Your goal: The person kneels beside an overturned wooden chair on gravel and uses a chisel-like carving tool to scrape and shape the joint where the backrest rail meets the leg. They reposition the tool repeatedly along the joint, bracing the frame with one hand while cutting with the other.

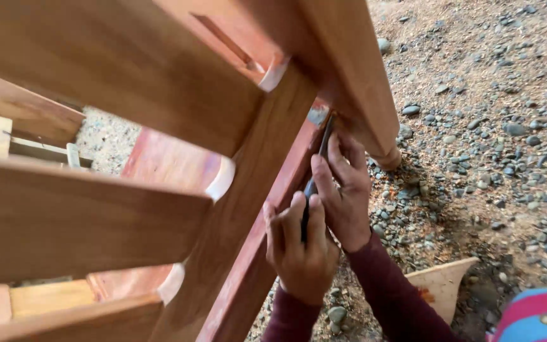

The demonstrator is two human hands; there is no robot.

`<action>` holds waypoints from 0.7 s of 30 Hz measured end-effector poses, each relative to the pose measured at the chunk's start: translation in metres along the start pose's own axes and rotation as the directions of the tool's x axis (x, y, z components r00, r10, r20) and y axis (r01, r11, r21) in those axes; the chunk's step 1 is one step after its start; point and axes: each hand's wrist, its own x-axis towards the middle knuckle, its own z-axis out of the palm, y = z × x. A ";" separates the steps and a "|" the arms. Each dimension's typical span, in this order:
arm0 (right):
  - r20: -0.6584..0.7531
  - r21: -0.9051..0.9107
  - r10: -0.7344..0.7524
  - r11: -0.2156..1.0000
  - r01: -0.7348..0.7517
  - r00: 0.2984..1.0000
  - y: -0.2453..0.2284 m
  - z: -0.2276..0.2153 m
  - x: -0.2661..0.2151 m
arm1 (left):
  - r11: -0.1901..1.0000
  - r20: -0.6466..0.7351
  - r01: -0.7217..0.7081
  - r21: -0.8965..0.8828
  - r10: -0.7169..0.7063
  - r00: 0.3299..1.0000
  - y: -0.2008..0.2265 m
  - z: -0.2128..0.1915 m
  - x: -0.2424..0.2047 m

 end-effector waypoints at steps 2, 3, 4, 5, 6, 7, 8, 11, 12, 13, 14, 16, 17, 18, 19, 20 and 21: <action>-0.009 -0.026 0.002 1.000 -0.002 1.000 -0.010 -0.002 -0.012 | 1.000 0.044 0.006 -0.023 -0.005 0.999 0.003 -0.018 -0.004; -0.025 -0.031 -0.019 0.999 0.018 0.999 -0.015 0.000 -0.007 | 1.000 0.066 -0.003 -0.029 0.005 0.998 0.001 -0.023 0.003; -0.021 -0.027 -0.046 0.999 0.046 0.999 -0.018 -0.001 -0.012 | 1.000 0.039 -0.003 -0.024 0.004 0.999 0.004 -0.026 -0.007; -0.016 -0.018 -0.040 0.999 0.040 0.999 -0.018 -0.003 -0.014 | 1.000 0.019 0.007 0.002 -0.007 1.000 0.005 -0.027 -0.012; -0.011 -0.009 -0.034 0.999 0.034 0.999 -0.017 -0.006 -0.014 | 0.999 -0.002 0.018 0.026 -0.018 1.000 0.006 -0.024 -0.017; -0.024 -0.011 -0.044 0.999 0.044 0.999 -0.021 -0.008 -0.013 | 1.000 -0.011 0.006 0.021 -0.005 1.000 0.009 -0.025 -0.015; -0.005 0.043 -0.047 0.998 0.047 0.999 -0.023 -0.008 -0.011 | 0.999 -0.014 0.011 0.033 -0.010 1.000 0.010 -0.024 -0.013; 0.039 0.088 -0.018 0.996 0.015 0.999 -0.020 -0.011 -0.008 | 0.998 -0.027 0.034 0.050 -0.033 0.999 0.015 -0.020 -0.011; 0.049 0.089 -0.002 0.996 -0.002 0.999 -0.017 -0.011 -0.006 | 0.998 -0.051 0.037 0.058 -0.035 0.998 0.014 -0.017 -0.009; 0.050 0.092 0.009 0.996 -0.013 0.999 -0.016 -0.011 -0.004 | 0.997 -0.040 0.038 0.063 -0.035 0.999 0.016 -0.018 -0.004; 0.053 0.088 -0.004 0.996 0.000 0.999 -0.014 -0.010 -0.003 | 0.997 -0.041 0.066 0.040 -0.065 0.997 0.018 -0.018 0.000; 0.061 0.077 0.001 0.997 -0.006 0.998 -0.010 -0.010 -0.002 | 0.995 -0.024 0.102 0.015 -0.102 0.995 0.019 -0.014 0.004; 0.062 0.058 -0.001 0.998 -0.003 0.998 -0.008 -0.011 0.000 | 0.994 -0.028 0.103 0.036 -0.103 0.994 0.019 -0.010 0.004; 0.064 0.039 -0.003 0.999 0.001 0.998 -0.008 -0.011 0.000 | 0.993 -0.032 0.105 0.057 -0.103 0.994 0.019 -0.007 0.003; 0.068 0.034 -0.004 0.999 0.002 0.998 -0.005 -0.010 0.002 | 0.992 -0.033 0.110 0.054 -0.109 0.994 0.017 -0.005 0.005; 0.058 0.041 0.002 0.999 -0.005 0.998 -0.005 -0.010 0.003 | 0.994 -0.023 0.096 0.045 -0.095 0.995 0.015 -0.005 0.006; 0.055 0.051 0.002 0.999 -0.004 0.998 -0.008 -0.009 0.003 | 0.996 -0.020 0.086 0.040 -0.085 0.996 0.013 -0.008 0.007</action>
